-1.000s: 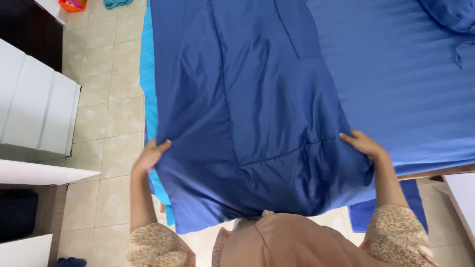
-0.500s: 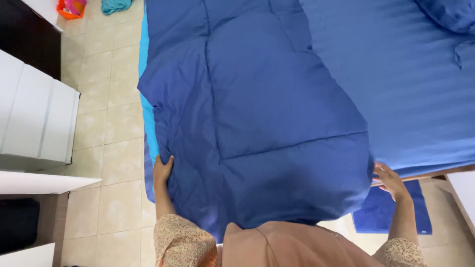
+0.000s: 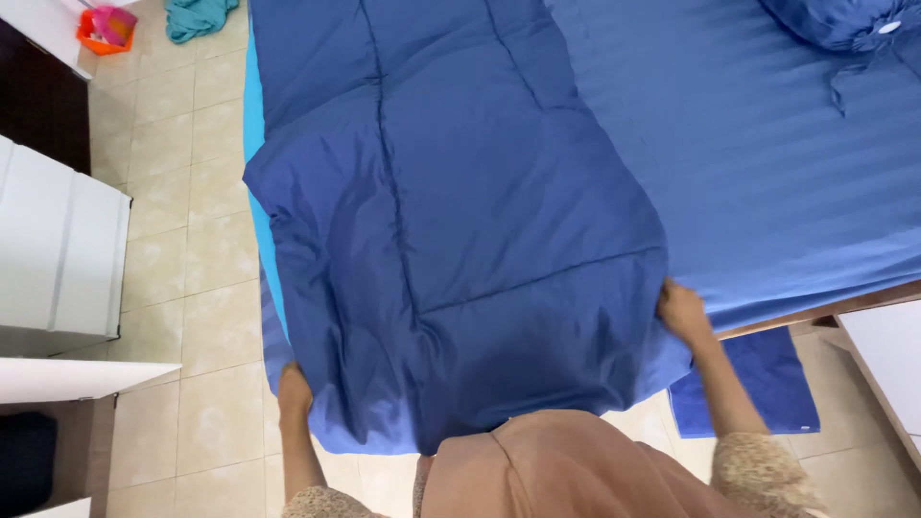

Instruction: The person arranges several blue pillows on a bed, then picks up a folded light blue towel and places it on the floor. They then unfold a large blue duvet and spread it over the bed, smoothing it out.

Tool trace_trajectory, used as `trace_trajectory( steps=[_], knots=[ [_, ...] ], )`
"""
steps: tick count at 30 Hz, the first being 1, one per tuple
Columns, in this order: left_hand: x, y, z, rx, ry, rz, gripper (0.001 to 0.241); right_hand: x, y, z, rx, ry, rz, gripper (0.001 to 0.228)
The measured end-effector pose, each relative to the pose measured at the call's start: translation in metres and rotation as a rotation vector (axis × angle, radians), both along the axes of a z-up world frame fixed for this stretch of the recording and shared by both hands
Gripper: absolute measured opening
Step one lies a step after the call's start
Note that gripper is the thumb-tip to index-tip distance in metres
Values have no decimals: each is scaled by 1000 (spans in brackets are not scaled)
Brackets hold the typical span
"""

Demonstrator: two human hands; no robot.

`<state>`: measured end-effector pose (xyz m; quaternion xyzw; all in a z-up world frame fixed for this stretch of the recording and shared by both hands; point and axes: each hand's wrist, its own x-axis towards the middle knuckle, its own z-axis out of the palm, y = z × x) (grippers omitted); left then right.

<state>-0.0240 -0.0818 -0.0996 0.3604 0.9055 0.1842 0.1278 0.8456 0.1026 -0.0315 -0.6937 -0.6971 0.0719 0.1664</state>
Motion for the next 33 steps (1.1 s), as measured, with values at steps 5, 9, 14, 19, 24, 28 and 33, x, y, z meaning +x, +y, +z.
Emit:
trace_trajectory(
  steps=[5,9,14,19,24,28,33],
  knots=[
    [-45,-46,109,495,-260,-8,29,109,-26,103,332,929,-153,30],
    [-72,-83,61,447,-168,62,29,173,-67,-68,218,349,-225,21],
    [-13,-108,8,280,-101,78,47,112,-94,-164,-56,403,-312,38],
    [58,-101,49,291,-464,277,53,25,-113,-50,-248,1015,-658,50],
    [101,-65,21,240,-814,138,80,13,-98,-47,-292,906,-477,72],
    [131,-40,35,210,-543,36,86,6,-96,-48,-223,752,-460,75],
    [87,-38,150,575,-766,-137,54,30,-111,-66,-159,679,-418,62]
  ],
)
